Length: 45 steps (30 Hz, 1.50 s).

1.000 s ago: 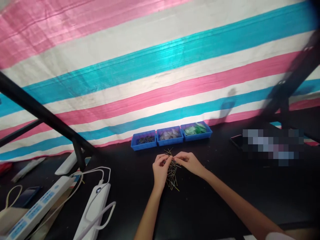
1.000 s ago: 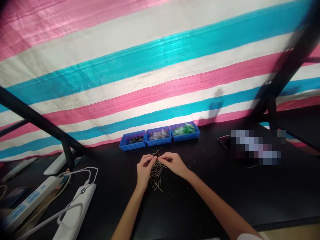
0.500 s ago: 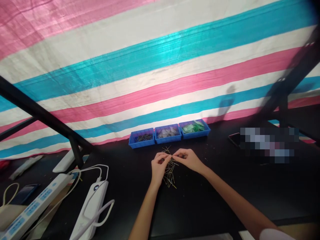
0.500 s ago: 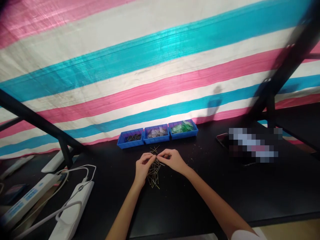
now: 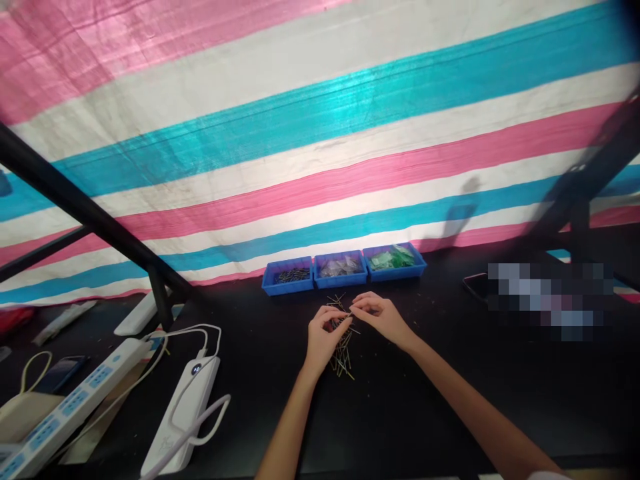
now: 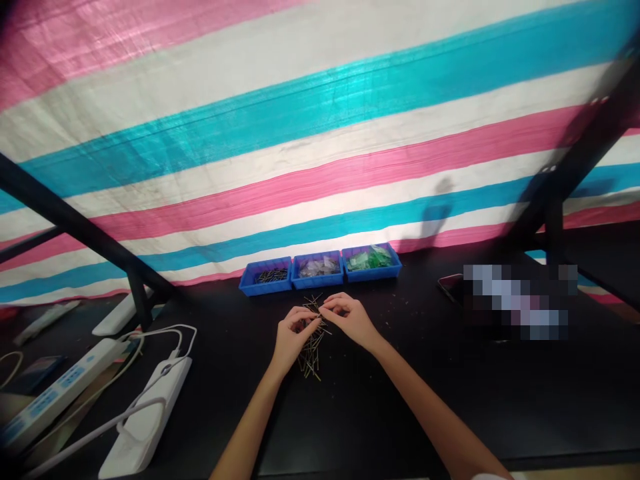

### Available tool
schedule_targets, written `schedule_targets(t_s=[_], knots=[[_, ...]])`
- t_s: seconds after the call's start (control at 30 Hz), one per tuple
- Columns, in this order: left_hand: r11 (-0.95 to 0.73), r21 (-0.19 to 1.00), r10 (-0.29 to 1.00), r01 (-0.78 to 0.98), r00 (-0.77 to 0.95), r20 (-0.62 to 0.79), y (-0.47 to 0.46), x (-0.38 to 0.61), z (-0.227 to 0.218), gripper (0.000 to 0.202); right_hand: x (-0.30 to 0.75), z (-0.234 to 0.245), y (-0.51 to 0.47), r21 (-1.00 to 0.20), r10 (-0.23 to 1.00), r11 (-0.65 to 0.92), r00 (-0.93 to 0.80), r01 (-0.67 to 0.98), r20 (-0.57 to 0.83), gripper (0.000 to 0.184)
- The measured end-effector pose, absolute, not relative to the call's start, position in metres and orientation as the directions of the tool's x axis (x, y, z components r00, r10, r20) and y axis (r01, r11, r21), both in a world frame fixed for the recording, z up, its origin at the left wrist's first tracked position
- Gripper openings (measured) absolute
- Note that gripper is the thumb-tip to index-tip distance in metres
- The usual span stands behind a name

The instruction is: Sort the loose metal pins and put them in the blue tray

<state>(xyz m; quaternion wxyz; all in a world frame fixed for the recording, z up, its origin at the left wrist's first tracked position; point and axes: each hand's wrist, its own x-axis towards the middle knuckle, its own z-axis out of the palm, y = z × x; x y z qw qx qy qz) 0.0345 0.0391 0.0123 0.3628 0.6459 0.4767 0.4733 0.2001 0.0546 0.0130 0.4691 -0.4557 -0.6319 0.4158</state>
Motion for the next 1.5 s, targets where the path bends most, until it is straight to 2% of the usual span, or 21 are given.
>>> schedule_targets(t_s=[0.17,0.33,0.4,0.6,0.73,0.8,0.9,0.97,1.03,1.23,1.5], knots=[[-0.259,0.929,0.963,0.265,0.000,0.268,0.049,0.019,0.015,0.021,0.202,0.013,0.053,-0.880,0.950,0.308,-0.164,0.361,0.266,0.023],[-0.226,0.934,0.925,0.278,-0.238,0.295,0.077,-0.001,0.021,0.027,0.205,0.015,0.050,-0.775,0.947,0.320,-0.169,0.546,0.272,0.018],[-0.195,0.953,0.904,0.233,-0.333,0.267,0.093,-0.009,0.027,0.033,0.206,0.016,0.050,-0.748,0.949,0.315,-0.172,0.584,0.265,0.017],[-0.180,0.961,0.881,0.209,-0.401,0.252,0.126,-0.029,0.043,0.050,0.209,0.017,0.051,-0.735,0.950,0.312,-0.206,0.602,0.234,0.022],[-0.197,0.933,0.878,0.302,-0.369,0.305,0.113,-0.034,0.042,0.061,0.211,0.019,0.050,-0.713,0.954,0.295,-0.240,0.636,0.180,0.027],[-0.220,0.886,0.867,0.409,-0.334,0.369,0.098,-0.031,0.038,0.053,0.211,0.021,0.047,-0.671,0.947,0.311,-0.281,0.672,0.158,0.034],[-0.255,0.810,0.864,0.528,-0.252,0.436,0.076,-0.024,0.030,0.029,0.209,0.025,0.043,-0.602,0.925,0.364,-0.354,0.710,0.141,0.053],[-0.276,0.772,0.894,0.572,-0.142,0.425,0.066,-0.017,0.022,0.026,0.207,0.027,0.041,-0.578,0.912,0.389,-0.388,0.718,0.132,0.065],[-0.290,0.746,0.924,0.599,-0.027,0.381,0.060,-0.011,0.014,0.027,0.205,0.026,0.040,-0.562,0.903,0.408,-0.410,0.719,0.131,0.068],[-0.311,0.723,0.938,0.616,0.076,0.339,0.056,0.001,0.000,0.023,0.201,0.015,0.040,-0.520,0.881,0.464,-0.431,0.717,0.193,0.053],[-0.298,0.786,0.950,0.542,0.087,0.300,0.052,0.002,-0.002,0.024,0.196,0.011,0.039,-0.491,0.873,0.485,-0.431,0.724,0.227,0.039]])
